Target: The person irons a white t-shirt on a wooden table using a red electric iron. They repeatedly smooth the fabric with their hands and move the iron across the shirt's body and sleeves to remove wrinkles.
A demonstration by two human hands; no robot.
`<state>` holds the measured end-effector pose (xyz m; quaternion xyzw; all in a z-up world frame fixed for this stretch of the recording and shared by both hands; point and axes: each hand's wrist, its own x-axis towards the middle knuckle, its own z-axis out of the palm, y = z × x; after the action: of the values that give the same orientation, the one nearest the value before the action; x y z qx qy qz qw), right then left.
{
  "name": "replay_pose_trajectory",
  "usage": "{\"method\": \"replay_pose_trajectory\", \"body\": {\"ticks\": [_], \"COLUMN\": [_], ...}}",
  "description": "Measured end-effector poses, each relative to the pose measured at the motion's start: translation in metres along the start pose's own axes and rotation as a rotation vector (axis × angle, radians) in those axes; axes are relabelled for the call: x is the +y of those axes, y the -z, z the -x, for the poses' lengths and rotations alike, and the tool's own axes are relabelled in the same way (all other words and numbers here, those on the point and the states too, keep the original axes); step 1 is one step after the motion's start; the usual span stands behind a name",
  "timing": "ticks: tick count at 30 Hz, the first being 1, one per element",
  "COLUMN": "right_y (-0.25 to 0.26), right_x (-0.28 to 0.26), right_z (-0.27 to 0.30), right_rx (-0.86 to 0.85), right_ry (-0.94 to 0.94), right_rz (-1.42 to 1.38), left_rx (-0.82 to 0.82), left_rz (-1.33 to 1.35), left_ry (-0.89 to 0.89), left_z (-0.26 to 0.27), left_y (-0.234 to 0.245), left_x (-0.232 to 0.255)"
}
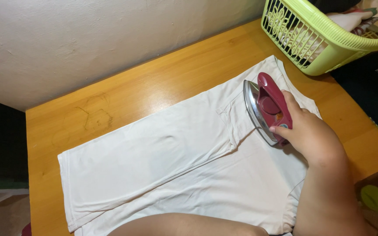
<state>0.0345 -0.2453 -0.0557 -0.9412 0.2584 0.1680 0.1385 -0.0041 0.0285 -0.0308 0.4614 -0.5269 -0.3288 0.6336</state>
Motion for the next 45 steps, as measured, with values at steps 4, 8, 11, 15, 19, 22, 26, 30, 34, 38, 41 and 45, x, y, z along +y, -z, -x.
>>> {"method": "replay_pose_trajectory", "body": {"ticks": [4, 8, 11, 15, 19, 22, 26, 30, 34, 38, 41, 45], "right_y": [-0.015, -0.034, 0.0, -0.004, -0.005, -0.008, -0.018, -0.023, 0.004, -0.002, -0.004, -0.015], "right_x": [0.001, 0.008, -0.011, 0.004, 0.022, 0.019, 0.012, 0.009, -0.004, 0.017, 0.005, -0.009], "right_z": [-0.023, -0.046, -0.014, -0.01, -0.005, -0.003, -0.025, -0.04, -0.008, -0.001, 0.001, -0.015], "right_rx": [0.169, 0.38, 0.098, 0.094, -0.038, -0.04, 0.188, 0.294, 0.073, -0.029, 0.014, 0.244], "right_ry": [0.118, 0.246, 0.15, 0.088, 0.07, 0.076, 0.209, 0.281, 0.148, 0.128, 0.091, 0.172], "right_rz": [0.011, 0.115, -0.063, 0.008, -0.06, -0.033, 0.053, 0.07, -0.071, -0.087, 0.017, 0.104], "left_rx": [-0.045, -0.095, 0.483, 0.697, 0.536, 0.545, 0.559, 0.543, 0.56, 0.561, 0.551, 0.556], "left_rz": [0.042, 0.088, -0.482, -1.311, -1.378, -1.406, -1.407, -1.433, -1.441, -1.429, -1.43, -1.454], "left_ry": [0.012, 0.022, -0.034, 0.026, 0.643, 0.695, 0.681, 0.68, 0.681, 0.714, 0.724, 0.696], "left_z": [-0.007, -0.019, -0.046, -0.028, -0.009, -0.006, -0.008, -0.008, -0.007, -0.008, -0.008, -0.011], "left_y": [0.013, 0.021, 0.055, 0.109, 0.135, 0.133, 0.133, 0.133, 0.134, 0.135, 0.133, 0.129], "left_x": [-0.013, -0.027, -0.075, -0.155, -0.206, -0.21, -0.208, -0.21, -0.212, -0.214, -0.213, -0.205]}}
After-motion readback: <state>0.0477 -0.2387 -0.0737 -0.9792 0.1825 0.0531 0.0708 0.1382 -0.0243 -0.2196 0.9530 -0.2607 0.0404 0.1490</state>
